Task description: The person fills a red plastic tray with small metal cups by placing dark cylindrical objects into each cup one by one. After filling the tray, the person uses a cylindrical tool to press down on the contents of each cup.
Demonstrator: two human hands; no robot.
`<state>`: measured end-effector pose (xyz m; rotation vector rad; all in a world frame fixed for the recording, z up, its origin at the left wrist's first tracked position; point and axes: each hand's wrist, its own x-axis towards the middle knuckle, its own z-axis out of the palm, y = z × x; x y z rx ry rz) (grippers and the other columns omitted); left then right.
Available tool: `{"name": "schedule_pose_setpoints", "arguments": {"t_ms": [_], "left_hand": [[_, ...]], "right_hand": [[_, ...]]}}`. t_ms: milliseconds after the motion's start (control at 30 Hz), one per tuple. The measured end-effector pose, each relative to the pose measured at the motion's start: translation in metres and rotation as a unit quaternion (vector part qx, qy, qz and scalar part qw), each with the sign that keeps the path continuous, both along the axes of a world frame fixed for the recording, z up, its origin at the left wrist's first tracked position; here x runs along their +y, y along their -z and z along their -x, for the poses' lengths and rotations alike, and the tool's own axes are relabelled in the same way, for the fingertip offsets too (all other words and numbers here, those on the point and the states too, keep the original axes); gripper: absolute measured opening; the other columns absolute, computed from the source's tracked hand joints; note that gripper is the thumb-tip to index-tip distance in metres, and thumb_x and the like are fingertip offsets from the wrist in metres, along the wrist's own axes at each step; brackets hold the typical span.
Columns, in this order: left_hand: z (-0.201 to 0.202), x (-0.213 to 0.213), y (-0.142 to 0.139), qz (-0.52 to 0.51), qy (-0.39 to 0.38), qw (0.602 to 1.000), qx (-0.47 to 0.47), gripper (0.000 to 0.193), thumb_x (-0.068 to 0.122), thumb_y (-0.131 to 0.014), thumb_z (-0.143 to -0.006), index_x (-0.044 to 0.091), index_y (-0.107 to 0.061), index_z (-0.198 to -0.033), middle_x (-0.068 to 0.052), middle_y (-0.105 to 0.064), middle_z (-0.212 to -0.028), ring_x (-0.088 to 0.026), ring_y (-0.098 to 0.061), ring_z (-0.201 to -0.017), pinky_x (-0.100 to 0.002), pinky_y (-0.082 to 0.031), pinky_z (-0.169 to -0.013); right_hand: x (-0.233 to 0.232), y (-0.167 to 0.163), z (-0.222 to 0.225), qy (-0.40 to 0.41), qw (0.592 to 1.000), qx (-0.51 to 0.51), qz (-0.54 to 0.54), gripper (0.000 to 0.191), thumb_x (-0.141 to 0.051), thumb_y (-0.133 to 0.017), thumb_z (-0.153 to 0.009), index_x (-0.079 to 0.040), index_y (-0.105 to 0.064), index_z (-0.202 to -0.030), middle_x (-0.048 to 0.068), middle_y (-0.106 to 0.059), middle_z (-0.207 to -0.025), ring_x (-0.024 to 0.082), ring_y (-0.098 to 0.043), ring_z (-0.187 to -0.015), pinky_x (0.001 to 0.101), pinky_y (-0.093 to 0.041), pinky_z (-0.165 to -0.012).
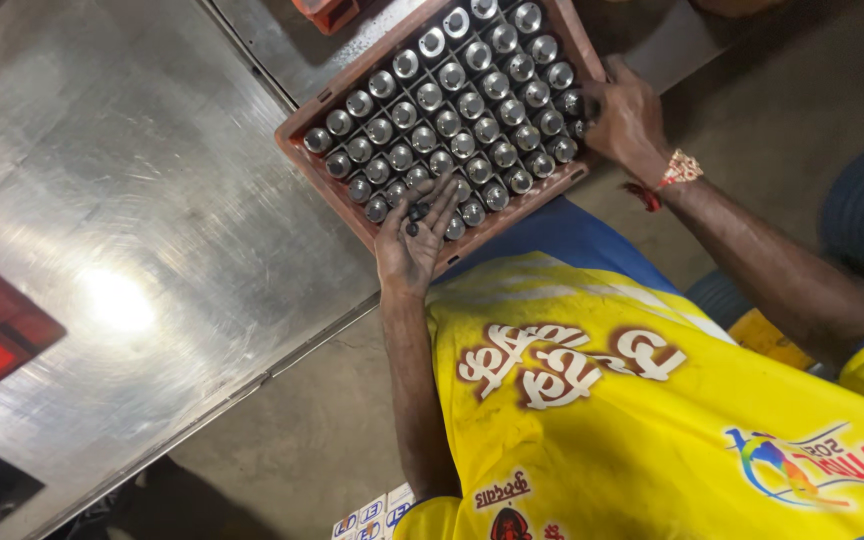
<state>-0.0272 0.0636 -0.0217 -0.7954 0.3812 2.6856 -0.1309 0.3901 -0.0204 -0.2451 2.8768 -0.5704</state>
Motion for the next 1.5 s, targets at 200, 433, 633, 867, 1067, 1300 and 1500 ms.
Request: {"name": "schedule_pose_setpoints", "arguments": {"t_ms": [200, 433, 633, 867, 1067, 1300, 1500], "left_hand": [[-0.003, -0.008, 0.002, 0.025, -0.001, 1.000, 0.009, 0.035, 0.015, -0.040, -0.107, -0.014, -0.051, -0.122, -0.040, -0.046, -0.146, -0.049, -0.046, -0.142, -0.055, -0.040, -0.123], [-0.014, -0.030, 0.002, 0.010, -0.049, 0.999, -0.005, 0.035, 0.014, -0.041, -0.106, -0.015, -0.052, -0.123, -0.039, -0.047, -0.146, -0.049, -0.046, -0.142, -0.055, -0.039, -0.124], [-0.006, -0.016, 0.000, 0.041, -0.013, 0.999, -0.021, 0.033, 0.013, -0.043, -0.106, -0.015, -0.052, -0.122, -0.040, -0.048, -0.144, -0.050, -0.046, -0.141, -0.057, -0.037, -0.125], [-0.009, -0.011, 0.010, 0.044, -0.002, 0.999, -0.015, 0.033, 0.014, -0.048, -0.105, -0.014, -0.054, -0.122, -0.039, -0.049, -0.145, -0.050, -0.046, -0.142, -0.057, -0.036, -0.126], [0.005, 0.003, 0.013, 0.045, 0.005, 0.998, -0.053, 0.036, 0.016, -0.052, -0.103, -0.015, -0.055, -0.121, -0.036, -0.049, -0.142, -0.049, -0.047, -0.141, -0.057, -0.037, -0.125], [0.056, 0.061, -0.045, 0.137, -0.001, 0.989, 0.048, 0.034, 0.018, -0.049, -0.106, -0.010, -0.059, -0.121, -0.030, -0.061, -0.134, -0.045, -0.057, -0.132, -0.056, -0.042, -0.122], [0.133, 0.164, -0.108, 0.681, 0.146, 0.641, 0.324, 0.033, 0.018, -0.053, -0.105, -0.003, -0.064, -0.128, -0.019, -0.067, -0.130, -0.033, -0.065, -0.127, -0.045, -0.051, -0.114]], "right_hand": [[-0.006, -0.009, 0.001, -0.021, 0.998, 0.030, 0.055, 0.067, 0.001, -0.077, -0.076, 0.002, -0.057, -0.141, 0.028, -0.051, -0.139, 0.050, -0.058, -0.113, 0.0551, -0.050, -0.093], [0.002, 0.015, -0.025, 0.105, 0.987, -0.101, 0.069, 0.090, -0.014, -0.092, -0.070, 0.008, -0.040, -0.139, 0.032, -0.055, -0.130, 0.050, -0.057, -0.121, 0.0539, -0.049, -0.098], [0.021, 0.028, -0.022, 0.081, 0.986, -0.122, 0.075, 0.085, -0.018, -0.095, -0.071, 0.009, -0.041, -0.130, 0.032, -0.059, -0.119, 0.049, -0.060, -0.115, 0.0526, -0.050, -0.095], [0.010, 0.033, -0.033, 0.104, 0.990, -0.073, 0.057, 0.081, -0.012, -0.094, -0.065, 0.009, -0.042, -0.123, 0.030, -0.056, -0.113, 0.049, -0.059, -0.107, 0.0526, -0.050, -0.091], [-0.001, 0.016, -0.019, 0.136, 0.985, -0.098, 0.032, 0.084, -0.012, -0.092, -0.063, 0.012, -0.041, -0.126, 0.031, -0.054, -0.114, 0.048, -0.058, -0.103, 0.0524, -0.051, -0.087], [-0.048, -0.037, -0.003, 0.140, 0.939, 0.055, 0.309, 0.073, -0.031, -0.083, -0.095, 0.001, -0.042, -0.146, 0.020, -0.056, -0.138, 0.033, -0.061, -0.128, 0.0477, -0.051, -0.109], [-0.044, -0.038, 0.056, 0.274, 0.509, -0.310, 0.754, 0.057, -0.051, -0.045, -0.108, -0.001, -0.067, -0.124, 0.009, -0.070, -0.110, 0.021, -0.066, -0.106, 0.0342, -0.056, -0.097]]}}
